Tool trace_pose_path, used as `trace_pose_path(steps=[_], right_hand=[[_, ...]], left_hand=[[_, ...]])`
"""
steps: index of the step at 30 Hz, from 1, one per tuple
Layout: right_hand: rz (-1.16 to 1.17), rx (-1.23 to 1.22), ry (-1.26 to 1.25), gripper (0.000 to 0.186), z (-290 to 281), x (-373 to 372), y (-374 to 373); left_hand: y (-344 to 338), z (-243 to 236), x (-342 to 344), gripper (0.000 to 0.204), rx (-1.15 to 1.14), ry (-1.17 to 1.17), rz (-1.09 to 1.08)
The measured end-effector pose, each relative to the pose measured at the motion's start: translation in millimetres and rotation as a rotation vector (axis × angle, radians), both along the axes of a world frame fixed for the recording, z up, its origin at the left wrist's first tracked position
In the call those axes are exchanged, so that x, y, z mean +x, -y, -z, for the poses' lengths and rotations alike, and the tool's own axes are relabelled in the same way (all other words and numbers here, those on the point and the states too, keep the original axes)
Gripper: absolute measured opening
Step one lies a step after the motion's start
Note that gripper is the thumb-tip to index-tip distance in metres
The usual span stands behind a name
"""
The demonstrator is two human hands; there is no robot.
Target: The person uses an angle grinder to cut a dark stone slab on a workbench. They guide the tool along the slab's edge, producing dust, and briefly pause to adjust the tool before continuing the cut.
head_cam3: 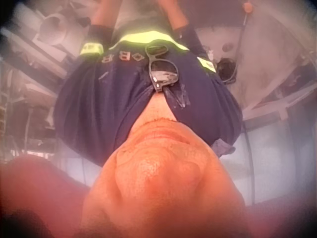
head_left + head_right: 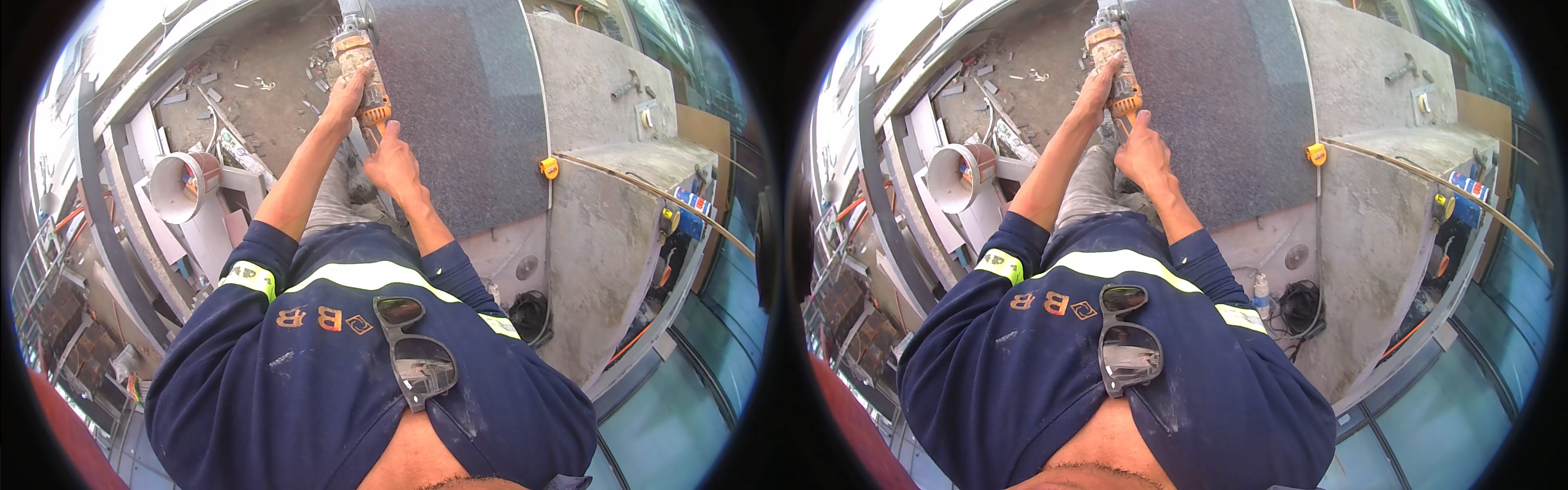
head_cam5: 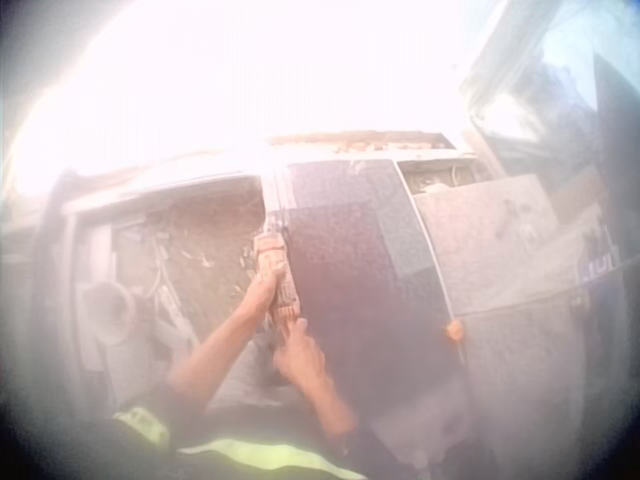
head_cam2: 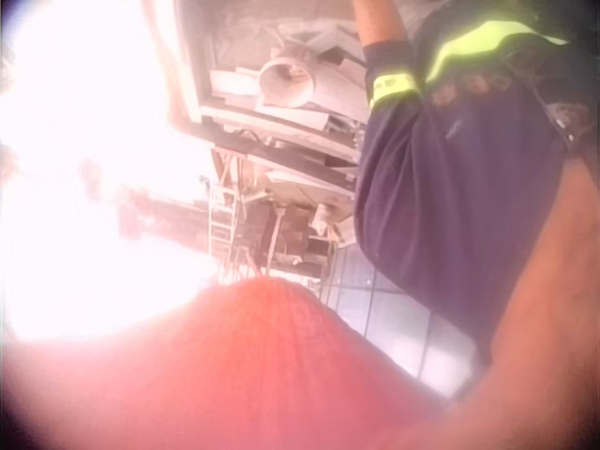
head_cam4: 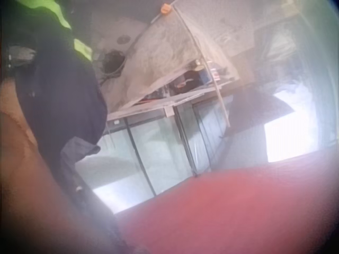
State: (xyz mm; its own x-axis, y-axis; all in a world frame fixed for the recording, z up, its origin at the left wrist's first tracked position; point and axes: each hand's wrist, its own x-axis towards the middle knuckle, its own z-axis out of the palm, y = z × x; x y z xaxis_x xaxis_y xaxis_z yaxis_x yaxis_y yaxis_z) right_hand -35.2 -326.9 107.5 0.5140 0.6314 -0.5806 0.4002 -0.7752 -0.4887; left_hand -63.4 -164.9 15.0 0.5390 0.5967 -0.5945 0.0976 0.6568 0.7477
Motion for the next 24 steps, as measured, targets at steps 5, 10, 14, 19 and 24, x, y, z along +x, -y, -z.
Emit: trace_pose_path(steps=[5,10,14,19,24], right_hand=[[-0.014,0.059,-0.016,0.059,0.5,6.9,-4.3],[-0.016,0.101,0.014,0.056,16.9,17.1,-28.2],[-0.022,0.125,0.027,0.053,27.5,23.6,-44.0],[0.01,0.121,0.005,0.054,23.7,19.5,-33.9],[0.007,0.064,-0.019,0.056,15.5,9.9,-6.6]], left_hand=[[-8.0,1.7,6.4,0.053,0.017,-0.039,0.001],[-33.9,9.6,19.6,0.056,0.004,-0.034,-0.032],[-52.4,15.5,26.4,0.059,0.017,-0.066,-0.02],[-49.3,18.7,22.2,0.057,-0.027,-0.009,0.005],[-25.0,18.4,8.7,0.058,-0.032,-0.008,0.031]])
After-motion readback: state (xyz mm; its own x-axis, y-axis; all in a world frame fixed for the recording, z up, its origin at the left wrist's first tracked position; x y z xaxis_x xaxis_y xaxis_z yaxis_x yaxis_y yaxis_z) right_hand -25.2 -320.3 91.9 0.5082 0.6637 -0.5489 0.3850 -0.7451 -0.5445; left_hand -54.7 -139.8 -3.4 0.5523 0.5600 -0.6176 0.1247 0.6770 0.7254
